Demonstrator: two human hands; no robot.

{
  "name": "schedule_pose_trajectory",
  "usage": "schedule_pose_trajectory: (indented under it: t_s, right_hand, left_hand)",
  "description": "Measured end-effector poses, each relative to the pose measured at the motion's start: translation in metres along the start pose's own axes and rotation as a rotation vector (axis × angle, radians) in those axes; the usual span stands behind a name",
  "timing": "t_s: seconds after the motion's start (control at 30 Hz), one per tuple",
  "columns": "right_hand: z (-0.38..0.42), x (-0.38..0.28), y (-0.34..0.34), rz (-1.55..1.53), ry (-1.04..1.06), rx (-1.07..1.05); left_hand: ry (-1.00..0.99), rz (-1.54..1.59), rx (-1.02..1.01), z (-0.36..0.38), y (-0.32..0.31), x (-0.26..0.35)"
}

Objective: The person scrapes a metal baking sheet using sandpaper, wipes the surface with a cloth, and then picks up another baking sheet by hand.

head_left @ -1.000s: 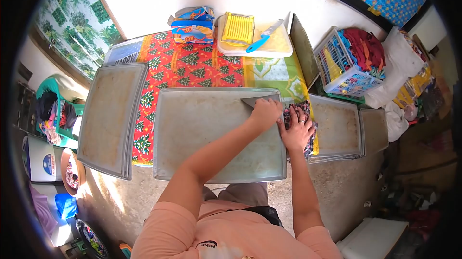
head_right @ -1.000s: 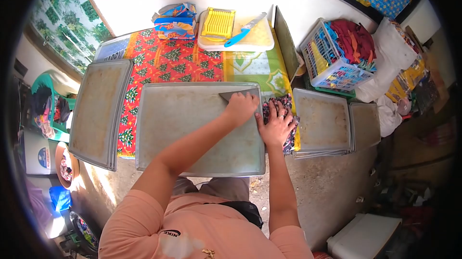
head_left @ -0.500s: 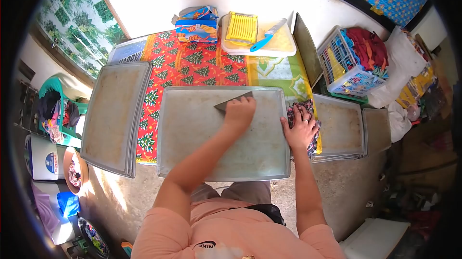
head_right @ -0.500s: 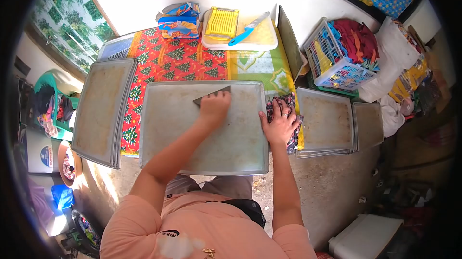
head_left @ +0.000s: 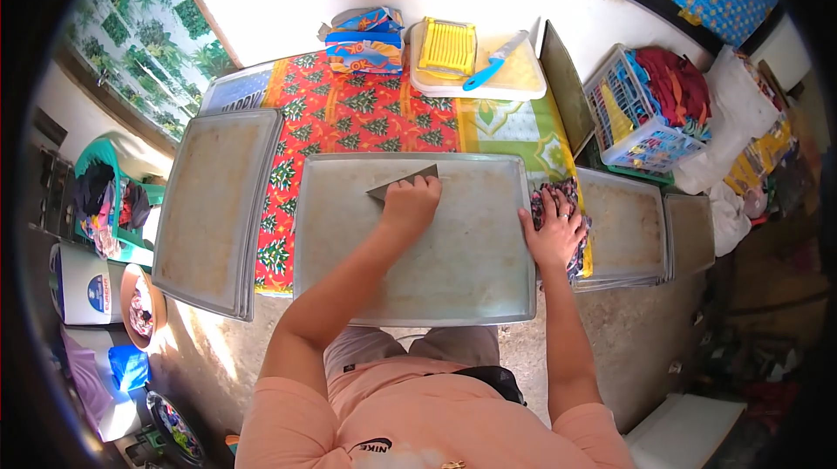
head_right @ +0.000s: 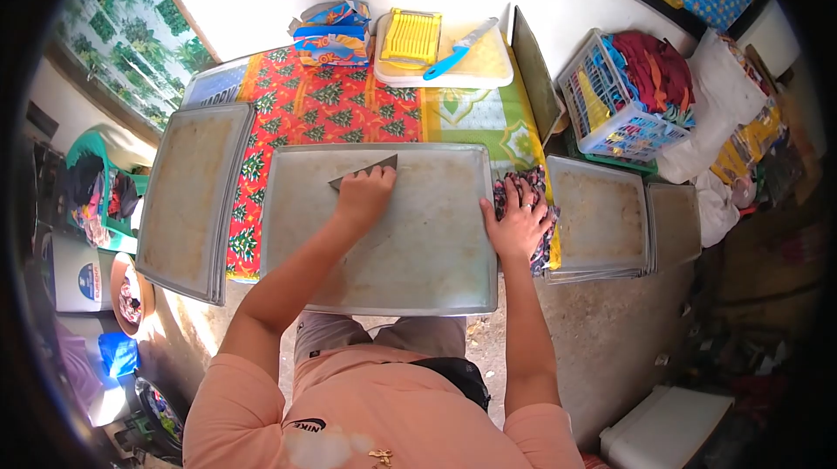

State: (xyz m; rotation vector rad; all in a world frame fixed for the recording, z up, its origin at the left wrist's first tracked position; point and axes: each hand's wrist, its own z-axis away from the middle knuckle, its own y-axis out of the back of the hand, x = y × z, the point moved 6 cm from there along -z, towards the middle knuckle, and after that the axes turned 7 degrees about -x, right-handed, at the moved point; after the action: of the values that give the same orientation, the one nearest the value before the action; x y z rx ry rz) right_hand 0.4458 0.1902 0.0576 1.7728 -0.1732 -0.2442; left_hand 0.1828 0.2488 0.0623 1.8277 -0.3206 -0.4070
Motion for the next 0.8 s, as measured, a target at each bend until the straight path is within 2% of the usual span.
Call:
schedule_pose_trajectory:
  t_s: [0.43,0.53,0.63,0.8]
  right_hand:
    - [0.0009,-0.0004,-0.0004,0.006,-0.001,0.013]
    - [0.0014,-0.0011,0.0004,0.005,0.004,0.017]
    - [0.0000,0.0012,-0.0034,0.012,-0.024,-0.049]
    - [0.0007,-0.0010,0.0005,0.013,-0.002,-0.001]
  left_hand:
    - [-0.063,-0.050,0.058,0.0039,-0.0025,0.0000]
    - [-0.013,-0.015,0.123,0.0031,0.0009,-0.0065]
    - [-0.058,-0.057,0.078,0.0032,-0.0017,-0.0023]
    - [-0.054,-0.035,0.119,0.0026,-0.0015,-0.0028]
